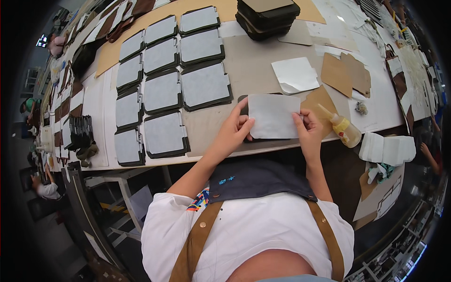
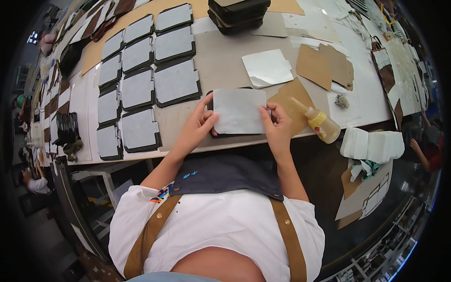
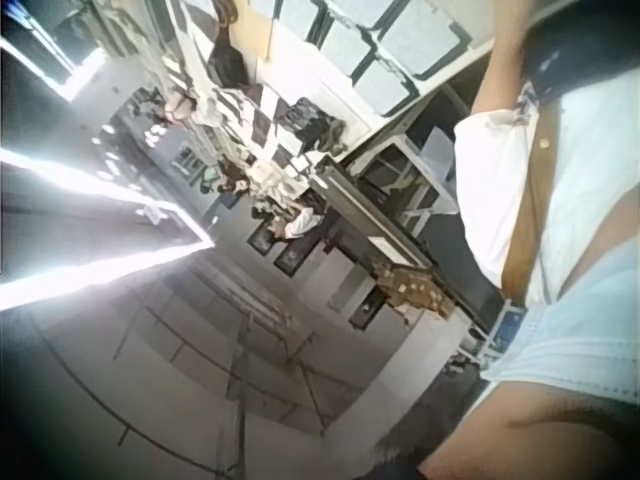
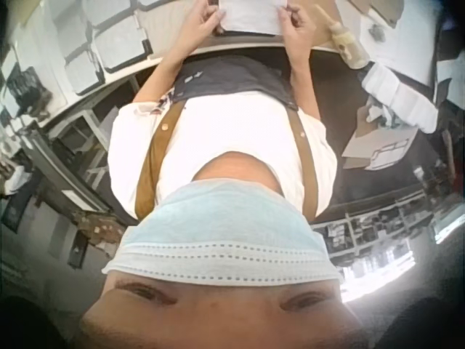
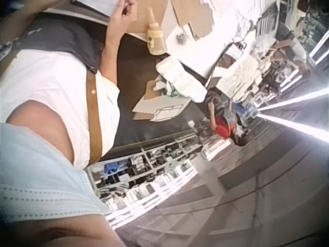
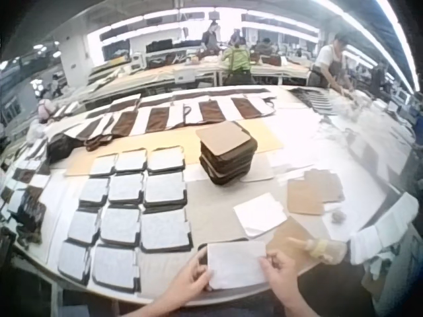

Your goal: The person repeatedly applies glue from a squeeze bottle onto the edges of a black rectangular base and then places a white square insert on top. The person presses the insert down to secure it and then moves the finished unit to a stack of completed items on the left. This process is repeated continuously throughout the video.

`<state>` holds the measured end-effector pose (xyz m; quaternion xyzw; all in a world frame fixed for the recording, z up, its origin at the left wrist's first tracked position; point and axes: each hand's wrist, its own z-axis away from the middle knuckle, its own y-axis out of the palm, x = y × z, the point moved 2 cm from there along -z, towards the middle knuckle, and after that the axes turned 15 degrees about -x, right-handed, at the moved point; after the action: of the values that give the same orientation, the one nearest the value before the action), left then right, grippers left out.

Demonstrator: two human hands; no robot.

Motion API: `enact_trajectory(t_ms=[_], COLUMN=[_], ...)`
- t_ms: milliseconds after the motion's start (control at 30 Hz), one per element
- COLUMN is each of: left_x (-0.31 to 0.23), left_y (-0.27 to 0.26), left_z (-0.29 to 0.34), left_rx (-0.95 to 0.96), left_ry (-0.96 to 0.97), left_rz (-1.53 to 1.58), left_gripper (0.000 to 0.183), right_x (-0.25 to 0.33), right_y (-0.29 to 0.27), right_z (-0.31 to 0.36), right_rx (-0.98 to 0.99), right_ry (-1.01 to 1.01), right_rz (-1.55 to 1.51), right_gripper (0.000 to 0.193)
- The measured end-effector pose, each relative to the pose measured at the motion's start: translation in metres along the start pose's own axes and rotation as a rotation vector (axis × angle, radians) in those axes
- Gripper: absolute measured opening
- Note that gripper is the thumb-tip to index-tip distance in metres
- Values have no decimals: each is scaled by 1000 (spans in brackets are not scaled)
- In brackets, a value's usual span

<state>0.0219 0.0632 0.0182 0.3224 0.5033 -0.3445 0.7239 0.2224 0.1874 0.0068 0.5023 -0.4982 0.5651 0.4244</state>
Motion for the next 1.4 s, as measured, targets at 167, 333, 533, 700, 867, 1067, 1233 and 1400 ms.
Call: enact_trajectory(t_ms=[167,333,533,700,867,1067,1233,1400], left_x=[9,19,22,24,28,25,30,28], left_y=[-5,-16,-17,-18,-18,-16,-16,-15], left_z=[14,11,10,9,7,8,6,6], left_rx=[-187,-249,-273,-274,-286,-283,-291,-289], left_ry=[385,526,565,556,577,548,530,515], left_rz=[-500,-660,-629,-660,-684,-701,-702,-701], left_gripper=[62,36,35,35,35,36,37,36], right_x=[-6,-2,-2,-4,-5,-1,11,8], right_y=[8,22,25,24,24,25,27,27], right_z=[3,-2,-3,-4,-6,-5,-2,-4], right_rx=[-23,-48,-29,-14,9,-4,-24,13], right_ry=[-65,-343,-344,-360,-360,-429,-616,-723], right_rz=[122,368,427,440,453,517,595,666], right_gripper=[14,13,15,15,15,17,25,23])
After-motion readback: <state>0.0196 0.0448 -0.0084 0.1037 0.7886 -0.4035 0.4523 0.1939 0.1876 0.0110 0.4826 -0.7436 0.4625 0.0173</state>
